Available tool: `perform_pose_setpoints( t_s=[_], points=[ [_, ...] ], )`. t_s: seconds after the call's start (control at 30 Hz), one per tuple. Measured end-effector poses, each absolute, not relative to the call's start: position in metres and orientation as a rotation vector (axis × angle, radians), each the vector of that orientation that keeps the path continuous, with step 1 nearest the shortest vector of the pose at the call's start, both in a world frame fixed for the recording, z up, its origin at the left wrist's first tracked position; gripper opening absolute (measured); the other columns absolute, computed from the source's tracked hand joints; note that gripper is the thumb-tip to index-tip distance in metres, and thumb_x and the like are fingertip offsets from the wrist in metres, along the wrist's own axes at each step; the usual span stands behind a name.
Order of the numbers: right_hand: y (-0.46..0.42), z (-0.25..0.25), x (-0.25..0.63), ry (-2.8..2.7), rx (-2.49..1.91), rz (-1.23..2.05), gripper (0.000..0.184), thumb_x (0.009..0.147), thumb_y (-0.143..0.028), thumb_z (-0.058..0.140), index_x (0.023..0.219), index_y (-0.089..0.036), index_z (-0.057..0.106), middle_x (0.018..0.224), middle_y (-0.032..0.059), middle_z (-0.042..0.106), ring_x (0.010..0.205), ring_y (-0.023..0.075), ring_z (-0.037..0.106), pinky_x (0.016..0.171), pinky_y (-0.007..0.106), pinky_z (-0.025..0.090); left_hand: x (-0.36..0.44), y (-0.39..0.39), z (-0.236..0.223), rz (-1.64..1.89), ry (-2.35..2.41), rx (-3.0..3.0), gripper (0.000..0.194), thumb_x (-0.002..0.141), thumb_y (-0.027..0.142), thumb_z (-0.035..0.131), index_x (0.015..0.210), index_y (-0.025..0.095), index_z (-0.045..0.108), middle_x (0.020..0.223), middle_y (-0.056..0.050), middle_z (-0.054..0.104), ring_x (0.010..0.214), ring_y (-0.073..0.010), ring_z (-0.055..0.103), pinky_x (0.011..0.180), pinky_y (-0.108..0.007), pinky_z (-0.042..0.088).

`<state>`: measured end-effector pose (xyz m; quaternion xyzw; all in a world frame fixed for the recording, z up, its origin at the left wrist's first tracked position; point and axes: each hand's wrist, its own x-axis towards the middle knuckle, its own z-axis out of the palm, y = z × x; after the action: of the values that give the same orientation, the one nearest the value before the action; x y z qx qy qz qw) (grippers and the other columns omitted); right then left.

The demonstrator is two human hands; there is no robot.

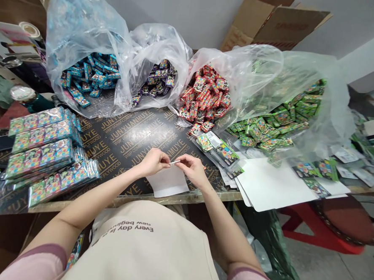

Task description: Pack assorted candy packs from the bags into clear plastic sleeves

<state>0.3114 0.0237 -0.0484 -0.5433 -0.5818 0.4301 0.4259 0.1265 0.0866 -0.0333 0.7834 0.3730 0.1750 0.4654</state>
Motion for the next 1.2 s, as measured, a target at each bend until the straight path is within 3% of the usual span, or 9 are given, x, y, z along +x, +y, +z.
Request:
perform_pose_setpoints(
  t_s=[0.1,0.47,0.67,0.87,0.97,1.2],
  points=[
    [0.023,-0.047,0.311,-1.472,-1.358,1.030,0.012,0.077,-0.028,0.064,0.071,-0.017,0.067,0.071,0.0022,0.066,0.067,0.0147,0.058,0.066,0.027,0.046,0.126,0.086,-0.034,0.412,0.935,1.927,0.009,0.071,0.022,0.069,0.065,0.016,0.072,0.061,-0.002,0.068,0.060,-0.0140,0.057,0.062,-0.023,0.039],
    [0.021,-0.052,0.307,-1.514,-1.377,0.985,0.020,0.085,-0.032,0.056,0.076,-0.017,0.066,0.074,0.0032,0.065,0.069,0.0153,0.058,0.065,0.027,0.044,0.125,0.084,-0.042,0.425,0.875,2.021,0.013,0.076,0.021,0.065,0.067,0.015,0.072,0.060,-0.001,0.066,0.058,-0.0118,0.052,0.069,-0.024,0.038],
    [0.024,-0.046,0.308,-1.556,-1.385,1.025,0.014,0.078,-0.031,0.066,0.074,-0.018,0.064,0.070,0.0011,0.064,0.065,0.0142,0.056,0.062,0.026,0.043,0.124,0.082,-0.037,0.340,0.936,2.049,0.009,0.076,0.019,0.066,0.072,0.015,0.073,0.066,-0.002,0.070,0.062,-0.0123,0.057,0.072,-0.024,0.040],
    [0.024,-0.044,0.311,-1.632,-1.376,0.880,0.012,0.082,-0.025,0.060,0.072,-0.019,0.064,0.071,0.0014,0.064,0.067,0.0144,0.056,0.065,0.027,0.043,0.122,0.082,-0.031,0.315,0.901,1.963,0.017,0.080,0.025,0.062,0.075,0.013,0.073,0.066,-0.001,0.069,0.062,-0.0117,0.055,0.066,-0.023,0.039],
    [0.025,-0.045,0.315,-1.555,-1.410,0.830,0.011,0.083,-0.023,0.058,0.074,-0.019,0.064,0.074,0.0014,0.063,0.068,0.0141,0.056,0.065,0.027,0.042,0.114,0.088,-0.031,0.335,0.927,1.866,0.017,0.074,0.027,0.067,0.084,0.014,0.073,0.071,-0.001,0.069,0.063,-0.0121,0.056,0.062,-0.022,0.038],
    [0.027,-0.049,0.318,-1.413,-1.402,0.840,0.011,0.083,-0.025,0.057,0.075,-0.018,0.061,0.073,0.0006,0.061,0.068,0.0137,0.054,0.063,0.026,0.041,0.104,0.098,-0.041,0.416,0.955,1.458,0.017,0.069,0.026,0.066,0.067,0.010,0.069,0.056,0.000,0.061,0.052,-0.0092,0.049,0.055,-0.021,0.036]
  ],
)
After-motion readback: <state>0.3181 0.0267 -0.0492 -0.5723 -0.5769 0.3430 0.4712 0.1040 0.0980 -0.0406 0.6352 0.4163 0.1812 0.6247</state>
